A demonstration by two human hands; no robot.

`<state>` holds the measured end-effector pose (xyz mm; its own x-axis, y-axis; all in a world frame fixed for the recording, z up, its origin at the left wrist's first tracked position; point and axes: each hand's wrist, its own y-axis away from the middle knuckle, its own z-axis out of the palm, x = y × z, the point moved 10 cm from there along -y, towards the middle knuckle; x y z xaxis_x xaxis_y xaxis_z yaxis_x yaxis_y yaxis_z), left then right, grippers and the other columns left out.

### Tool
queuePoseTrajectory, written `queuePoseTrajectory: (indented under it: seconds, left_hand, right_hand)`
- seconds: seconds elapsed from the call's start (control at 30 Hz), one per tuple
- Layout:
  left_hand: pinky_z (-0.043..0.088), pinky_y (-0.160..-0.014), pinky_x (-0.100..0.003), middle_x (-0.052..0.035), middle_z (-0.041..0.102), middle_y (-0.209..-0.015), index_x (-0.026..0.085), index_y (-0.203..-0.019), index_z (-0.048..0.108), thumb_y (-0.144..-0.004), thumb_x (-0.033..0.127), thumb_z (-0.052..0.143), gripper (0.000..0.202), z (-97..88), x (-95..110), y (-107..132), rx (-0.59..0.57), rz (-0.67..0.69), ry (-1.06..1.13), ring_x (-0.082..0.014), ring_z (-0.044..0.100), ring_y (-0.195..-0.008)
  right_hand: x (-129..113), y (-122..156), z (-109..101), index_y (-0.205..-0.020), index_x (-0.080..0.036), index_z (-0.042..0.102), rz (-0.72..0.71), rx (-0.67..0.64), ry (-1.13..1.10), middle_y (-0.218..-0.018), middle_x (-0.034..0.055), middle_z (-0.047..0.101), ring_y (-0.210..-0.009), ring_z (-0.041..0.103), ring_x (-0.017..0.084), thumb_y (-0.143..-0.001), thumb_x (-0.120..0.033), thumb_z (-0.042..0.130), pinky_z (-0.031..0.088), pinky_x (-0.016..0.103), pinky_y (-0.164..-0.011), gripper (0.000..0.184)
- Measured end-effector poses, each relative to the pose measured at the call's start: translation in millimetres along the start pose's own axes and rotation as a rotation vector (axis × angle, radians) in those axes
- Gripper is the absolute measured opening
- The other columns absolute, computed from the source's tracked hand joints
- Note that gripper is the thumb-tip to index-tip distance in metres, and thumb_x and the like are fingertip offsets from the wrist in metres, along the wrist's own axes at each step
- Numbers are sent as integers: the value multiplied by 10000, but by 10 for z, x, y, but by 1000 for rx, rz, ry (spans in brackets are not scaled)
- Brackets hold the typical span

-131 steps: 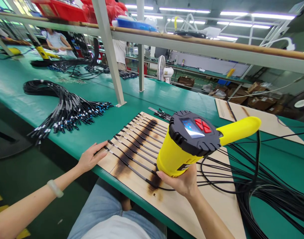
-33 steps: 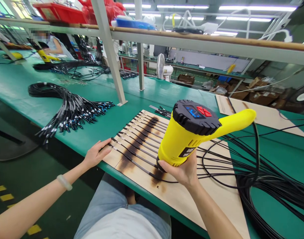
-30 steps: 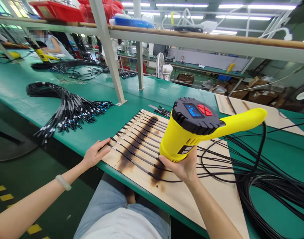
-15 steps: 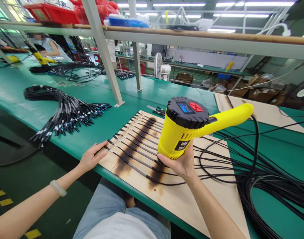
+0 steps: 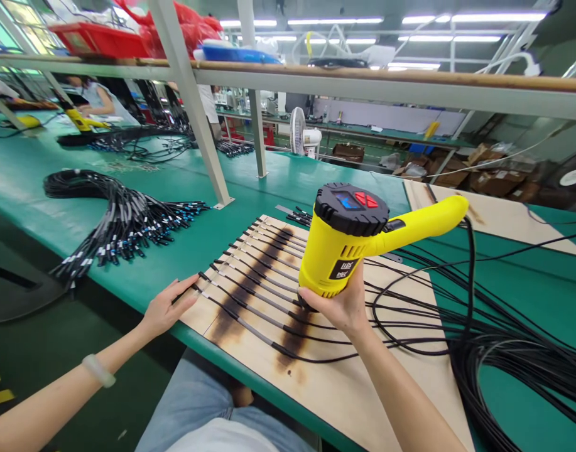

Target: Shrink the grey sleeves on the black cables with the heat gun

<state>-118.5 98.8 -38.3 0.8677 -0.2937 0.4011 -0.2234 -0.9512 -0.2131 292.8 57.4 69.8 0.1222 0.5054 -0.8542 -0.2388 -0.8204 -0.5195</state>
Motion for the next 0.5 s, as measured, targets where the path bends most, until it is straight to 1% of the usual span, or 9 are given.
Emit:
queuePoseTrajectory:
  seconds: [0.1,0.2,0.27,0.4,0.5]
  left_hand:
    - [293,-1105,-469,-100,554,-1305,179,-1262,540,-808,686,378,700,-9,0,-2,-1,-2,-4,-257,520,-1212]
    - [286,-1108,-469,-102,549,-1309,175,-1257,543,-805,687,385,701,-15,8,-6,-7,-7,-9,-256,518,-1213]
    - [289,-1106,-468,-102,553,-1304,175,-1253,547,-802,694,381,707,-19,11,-9,-7,-7,-9,-256,524,-1207]
    - [311,-1095,-460,-89,561,-1296,201,-1245,559,-800,696,387,687,-29,-9,-9,13,4,-14,-255,533,-1198]
    - [323,-1091,-452,-80,573,-1285,216,-1248,558,-807,687,393,666,-26,-40,-4,20,16,-20,-249,551,-1176]
  right_hand:
    - [69,-59,-5,-1161,-266,396,18,12,-16,-1091,66,591,-947,629,257,-517,-240,832,538,468,-843,778]
    - [99,-104,25,-1137,-264,387,23,-8,-32,-1055,51,596,-897,643,238,-526,-251,827,558,447,-803,753]
    - [116,-127,16,-1131,-261,386,20,2,-33,-1041,45,598,-893,642,235,-527,-255,827,557,448,-800,748]
    - [169,-174,-8,-1139,-258,417,7,16,10,-1068,55,590,-970,617,262,-517,-249,836,525,480,-852,750]
    - [213,-211,-6,-1167,-262,399,4,19,-16,-1110,68,576,-993,608,270,-523,-256,832,521,469,-859,776]
